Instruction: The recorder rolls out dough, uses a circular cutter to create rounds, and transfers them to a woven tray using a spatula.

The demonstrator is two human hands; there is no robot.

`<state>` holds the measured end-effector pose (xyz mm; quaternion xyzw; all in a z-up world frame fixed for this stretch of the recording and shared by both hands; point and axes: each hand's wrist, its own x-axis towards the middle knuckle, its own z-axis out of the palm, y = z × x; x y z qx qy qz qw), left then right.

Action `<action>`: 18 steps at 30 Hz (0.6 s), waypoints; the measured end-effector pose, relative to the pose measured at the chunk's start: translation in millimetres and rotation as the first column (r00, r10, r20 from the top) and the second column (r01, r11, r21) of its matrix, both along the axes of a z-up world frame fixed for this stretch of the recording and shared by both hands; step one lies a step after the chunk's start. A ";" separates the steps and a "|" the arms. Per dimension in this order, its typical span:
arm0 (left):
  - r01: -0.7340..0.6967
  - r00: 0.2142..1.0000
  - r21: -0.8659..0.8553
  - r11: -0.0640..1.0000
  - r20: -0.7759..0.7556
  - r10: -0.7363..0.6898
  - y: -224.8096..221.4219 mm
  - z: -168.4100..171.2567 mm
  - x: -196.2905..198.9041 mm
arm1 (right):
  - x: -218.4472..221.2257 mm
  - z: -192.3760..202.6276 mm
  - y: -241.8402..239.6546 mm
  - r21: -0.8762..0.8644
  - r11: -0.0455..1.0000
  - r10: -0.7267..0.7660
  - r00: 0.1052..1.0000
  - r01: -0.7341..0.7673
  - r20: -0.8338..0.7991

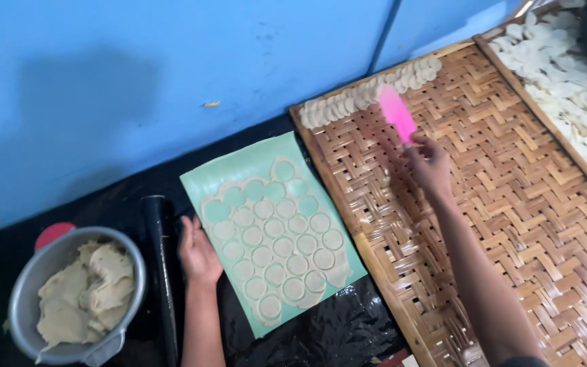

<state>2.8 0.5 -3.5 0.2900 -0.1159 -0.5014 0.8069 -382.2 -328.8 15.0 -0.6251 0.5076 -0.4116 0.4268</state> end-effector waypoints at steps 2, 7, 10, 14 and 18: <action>0.002 1.000 -0.010 1.000 -0.002 -0.002 -0.9 -1.6 0.2 | -17.2 4.3 -23.4 -0.034 0.995 -0.098 0.994 0.097 -0.050; -0.018 1.000 0.005 1.000 -0.012 0.018 -1.0 3.7 -2.8 | -62.9 -17.4 -94.1 -0.254 0.925 -0.343 0.908 0.282 -0.240; -0.028 1.000 0.022 0.999 -0.007 0.028 -1.7 9.4 -5.4 | -68.9 -13.9 -115.3 -0.274 0.906 -0.394 0.881 0.324 -0.262; -0.057 0.998 0.089 0.994 0.034 0.055 -2.5 12.5 -6.6 | -69.0 -10.3 -133.4 -0.177 0.928 -0.365 0.898 0.329 -0.244; -0.043 0.999 0.084 0.996 0.035 0.040 -2.5 17.8 -9.2 | -62.7 4.6 -132.6 -0.018 0.945 -0.324 0.934 0.326 -0.152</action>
